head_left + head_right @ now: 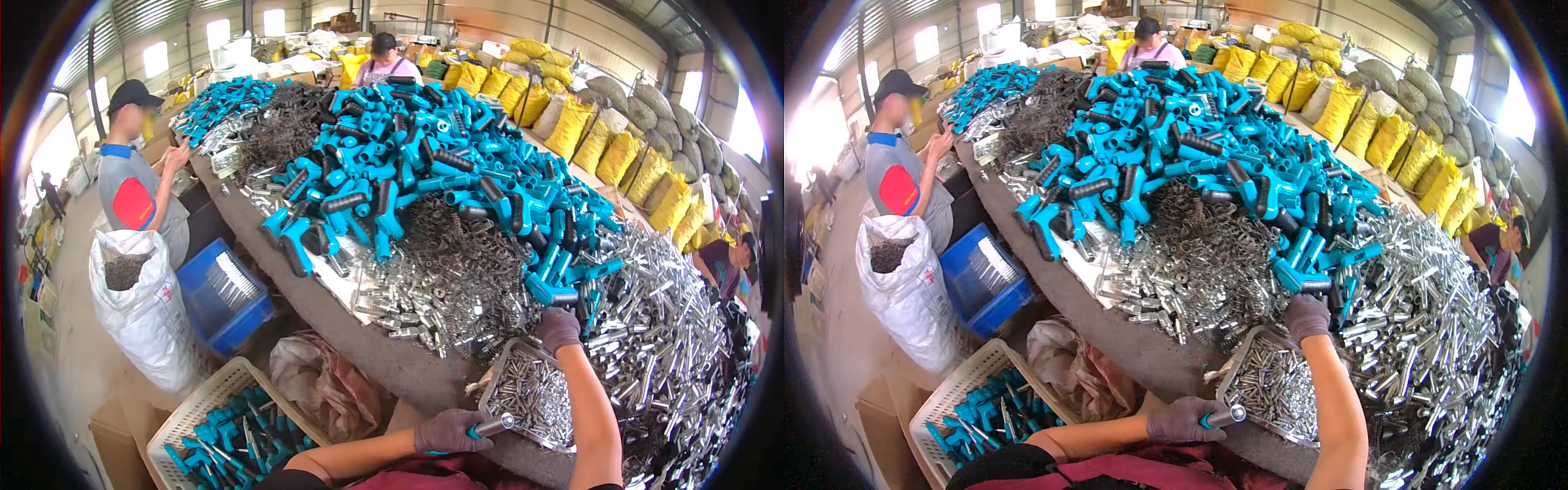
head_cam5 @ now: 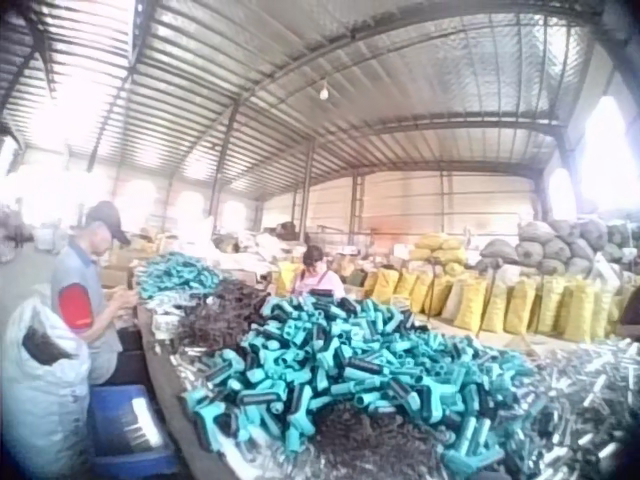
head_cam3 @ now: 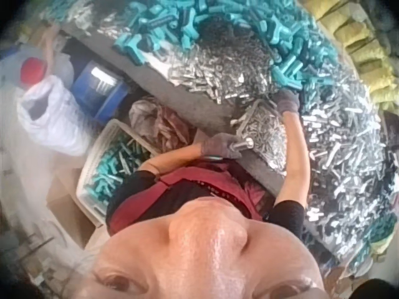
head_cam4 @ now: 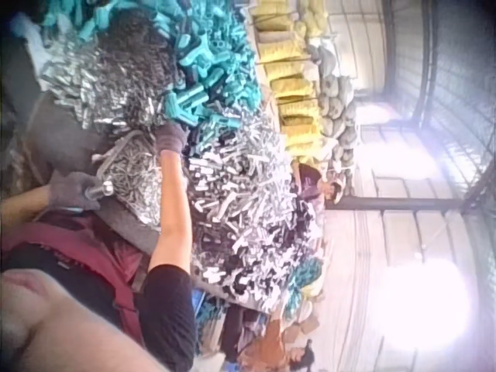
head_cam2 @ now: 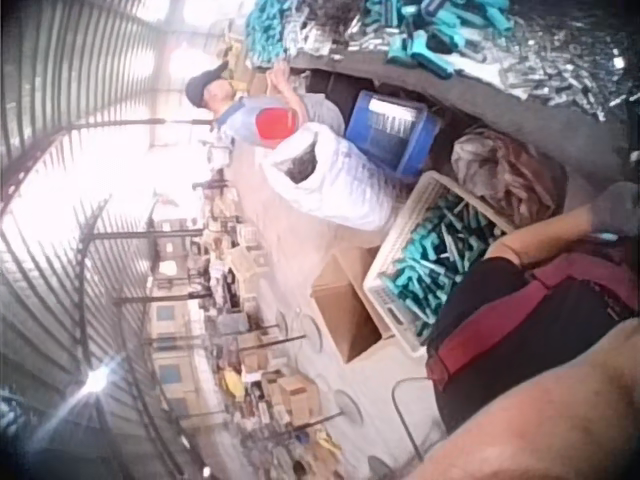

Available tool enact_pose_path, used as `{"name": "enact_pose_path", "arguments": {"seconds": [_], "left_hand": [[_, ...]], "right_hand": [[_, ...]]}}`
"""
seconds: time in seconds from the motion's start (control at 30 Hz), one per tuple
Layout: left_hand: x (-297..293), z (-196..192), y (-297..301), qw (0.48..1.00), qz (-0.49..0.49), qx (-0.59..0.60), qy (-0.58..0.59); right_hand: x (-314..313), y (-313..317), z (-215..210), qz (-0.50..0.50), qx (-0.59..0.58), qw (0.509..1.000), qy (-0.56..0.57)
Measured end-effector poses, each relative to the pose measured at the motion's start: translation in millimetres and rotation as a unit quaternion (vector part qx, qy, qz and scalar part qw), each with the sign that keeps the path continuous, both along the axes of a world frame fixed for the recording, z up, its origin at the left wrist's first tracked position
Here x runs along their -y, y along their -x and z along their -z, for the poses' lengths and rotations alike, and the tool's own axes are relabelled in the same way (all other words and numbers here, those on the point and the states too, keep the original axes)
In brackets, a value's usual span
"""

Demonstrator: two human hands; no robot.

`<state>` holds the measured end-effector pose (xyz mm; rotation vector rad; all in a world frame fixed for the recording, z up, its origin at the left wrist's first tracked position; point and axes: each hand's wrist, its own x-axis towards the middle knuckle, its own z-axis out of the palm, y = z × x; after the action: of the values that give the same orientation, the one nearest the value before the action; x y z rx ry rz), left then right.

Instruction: The person assembles tools by inserting metal rods, springs, and pins into metal barrels and attaching plastic handles. The person places the assembled tools into a plastic crate.

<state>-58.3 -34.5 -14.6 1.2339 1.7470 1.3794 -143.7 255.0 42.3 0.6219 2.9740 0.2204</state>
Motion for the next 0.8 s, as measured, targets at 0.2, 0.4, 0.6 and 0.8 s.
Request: {"name": "enact_pose_path", "arguments": {"seconds": [0.2, 0.4, 0.6, 0.8], "left_hand": [[4, 11, -3, 0.999, 0.006, 0.035, -0.033], [-1, 7, -1, 1.000, 0.009, 0.002, -0.016], [-11, 16, 2, 0.995, 0.006, 0.013, -0.099], [14, -24, -5, 0.996, -0.008, 0.086, 0.018]], "right_hand": [[7, -15, -5, 0.034, -0.092, 0.993, 0.064], [-2, -27, -7, -0.043, -0.020, 0.998, 0.032], [-7, -30, -16, 0.050, -0.080, 0.992, 0.085], [35, -91, -26, 0.000, -0.350, 0.623, 0.700]]}}
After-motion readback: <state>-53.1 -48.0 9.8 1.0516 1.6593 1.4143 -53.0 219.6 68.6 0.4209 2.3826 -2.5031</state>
